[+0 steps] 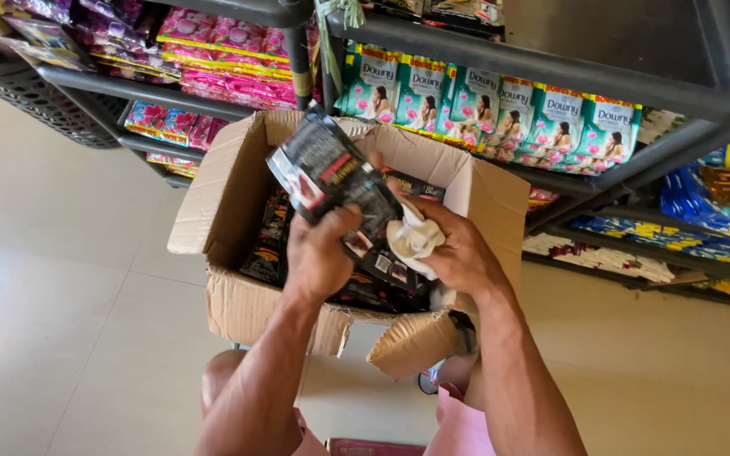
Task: Cleaning and restocking shampoo sachets onto shelves in a grocery store.
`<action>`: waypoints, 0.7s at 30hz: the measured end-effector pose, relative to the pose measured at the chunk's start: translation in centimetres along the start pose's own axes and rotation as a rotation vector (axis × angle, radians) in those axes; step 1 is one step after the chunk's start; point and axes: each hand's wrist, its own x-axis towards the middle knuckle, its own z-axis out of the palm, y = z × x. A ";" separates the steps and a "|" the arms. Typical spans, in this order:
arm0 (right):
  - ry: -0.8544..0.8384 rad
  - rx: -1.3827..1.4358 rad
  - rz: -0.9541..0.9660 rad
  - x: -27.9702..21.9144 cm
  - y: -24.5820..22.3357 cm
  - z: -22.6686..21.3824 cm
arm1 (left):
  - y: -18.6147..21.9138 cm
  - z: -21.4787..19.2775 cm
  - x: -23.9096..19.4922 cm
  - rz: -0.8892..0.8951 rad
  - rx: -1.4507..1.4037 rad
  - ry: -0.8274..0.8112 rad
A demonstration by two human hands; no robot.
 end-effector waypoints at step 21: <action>0.181 -0.160 -0.491 2.0 -3.8 7.4 | -1.4 0.5 -1.3 -0.160 -0.019 -0.211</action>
